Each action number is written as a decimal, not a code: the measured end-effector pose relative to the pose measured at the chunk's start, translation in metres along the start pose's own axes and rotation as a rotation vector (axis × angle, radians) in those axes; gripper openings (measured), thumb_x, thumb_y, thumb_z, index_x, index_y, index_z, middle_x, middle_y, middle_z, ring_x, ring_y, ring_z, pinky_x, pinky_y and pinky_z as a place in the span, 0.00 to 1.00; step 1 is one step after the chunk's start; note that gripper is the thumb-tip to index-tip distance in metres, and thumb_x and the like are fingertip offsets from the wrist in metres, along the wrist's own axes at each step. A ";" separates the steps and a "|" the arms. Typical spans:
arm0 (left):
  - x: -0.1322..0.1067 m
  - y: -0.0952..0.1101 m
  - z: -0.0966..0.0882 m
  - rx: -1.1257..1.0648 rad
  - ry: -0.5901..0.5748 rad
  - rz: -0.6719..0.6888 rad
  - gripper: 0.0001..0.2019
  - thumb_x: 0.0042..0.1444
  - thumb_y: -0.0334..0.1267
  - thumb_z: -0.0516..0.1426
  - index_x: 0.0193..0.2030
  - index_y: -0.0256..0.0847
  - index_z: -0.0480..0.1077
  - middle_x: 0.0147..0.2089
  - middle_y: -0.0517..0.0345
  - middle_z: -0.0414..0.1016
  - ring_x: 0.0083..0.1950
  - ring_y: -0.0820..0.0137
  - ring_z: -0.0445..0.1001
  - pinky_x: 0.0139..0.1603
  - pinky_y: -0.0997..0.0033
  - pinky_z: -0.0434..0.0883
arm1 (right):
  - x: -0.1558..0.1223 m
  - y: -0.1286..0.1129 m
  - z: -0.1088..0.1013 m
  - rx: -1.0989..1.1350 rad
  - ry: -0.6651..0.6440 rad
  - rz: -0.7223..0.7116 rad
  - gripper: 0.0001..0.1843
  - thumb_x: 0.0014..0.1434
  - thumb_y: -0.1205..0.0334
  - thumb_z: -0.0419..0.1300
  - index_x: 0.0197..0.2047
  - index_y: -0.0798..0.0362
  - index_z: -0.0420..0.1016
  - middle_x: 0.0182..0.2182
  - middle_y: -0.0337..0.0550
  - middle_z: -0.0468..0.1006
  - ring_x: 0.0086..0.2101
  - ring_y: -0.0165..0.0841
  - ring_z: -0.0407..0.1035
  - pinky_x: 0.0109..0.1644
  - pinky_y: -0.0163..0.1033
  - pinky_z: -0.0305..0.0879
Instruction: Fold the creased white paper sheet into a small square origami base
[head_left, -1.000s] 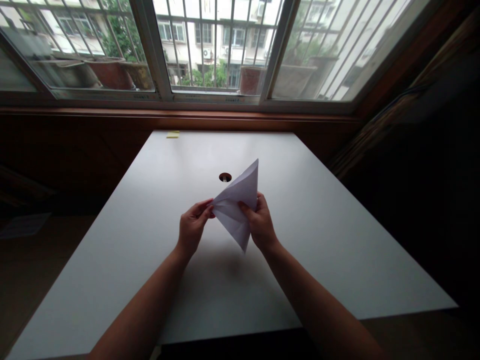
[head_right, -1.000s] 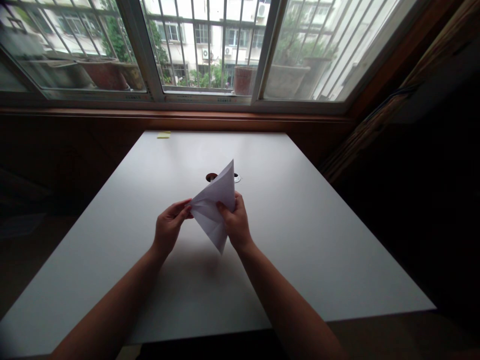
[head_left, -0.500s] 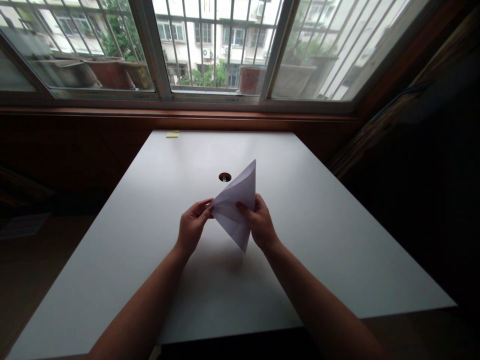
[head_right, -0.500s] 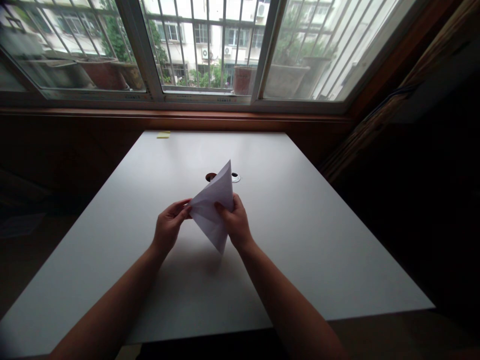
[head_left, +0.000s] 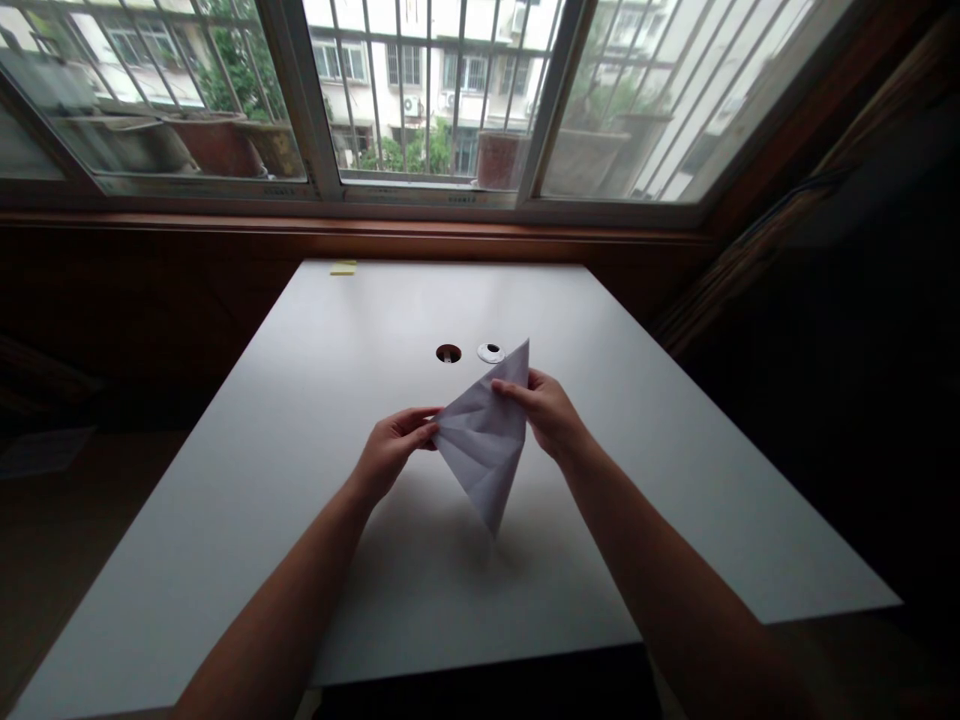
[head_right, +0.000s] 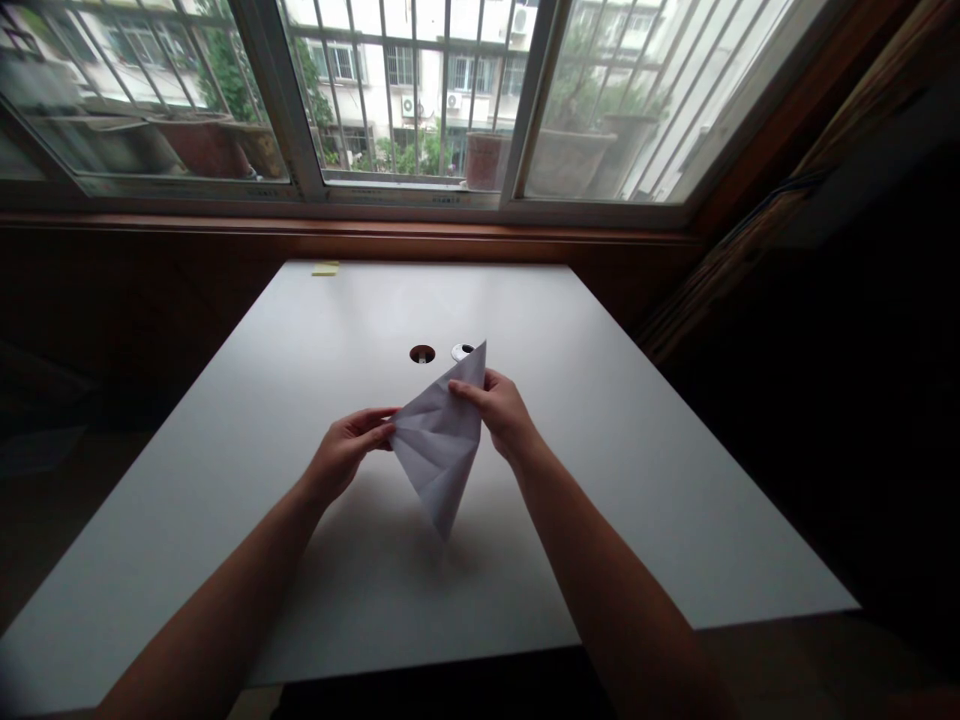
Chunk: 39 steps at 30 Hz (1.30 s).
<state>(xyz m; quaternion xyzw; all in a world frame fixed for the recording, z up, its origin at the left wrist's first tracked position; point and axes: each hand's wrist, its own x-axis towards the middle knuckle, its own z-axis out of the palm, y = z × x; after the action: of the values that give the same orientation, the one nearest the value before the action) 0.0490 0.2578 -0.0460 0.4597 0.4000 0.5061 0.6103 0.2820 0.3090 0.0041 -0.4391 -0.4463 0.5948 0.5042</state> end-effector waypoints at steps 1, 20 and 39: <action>0.000 0.000 0.000 0.006 -0.001 -0.003 0.19 0.52 0.41 0.66 0.50 0.38 0.77 0.42 0.49 0.81 0.38 0.68 0.75 0.39 0.68 0.73 | 0.001 0.000 -0.001 0.001 0.014 -0.005 0.18 0.41 0.55 0.75 0.34 0.56 0.78 0.31 0.43 0.80 0.30 0.33 0.72 0.35 0.39 0.68; -0.005 0.000 0.007 0.027 -0.125 -0.065 0.24 0.51 0.45 0.65 0.55 0.40 0.75 0.47 0.48 0.80 0.45 0.59 0.77 0.44 0.65 0.71 | 0.004 0.012 0.023 -0.219 -0.106 -0.069 0.16 0.48 0.52 0.69 0.34 0.53 0.75 0.30 0.41 0.78 0.28 0.34 0.70 0.30 0.37 0.64; -0.002 -0.012 0.005 0.014 -0.062 -0.055 0.27 0.49 0.45 0.67 0.57 0.41 0.73 0.49 0.48 0.79 0.43 0.61 0.78 0.41 0.67 0.72 | 0.042 -0.011 0.020 -0.187 -0.047 -0.032 0.18 0.42 0.51 0.71 0.28 0.53 0.71 0.26 0.37 0.72 0.27 0.29 0.66 0.29 0.35 0.62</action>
<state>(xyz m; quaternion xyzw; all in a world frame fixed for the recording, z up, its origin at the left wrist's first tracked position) 0.0561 0.2547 -0.0559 0.4682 0.3970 0.4720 0.6328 0.2605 0.3500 0.0161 -0.4631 -0.5185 0.5524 0.4599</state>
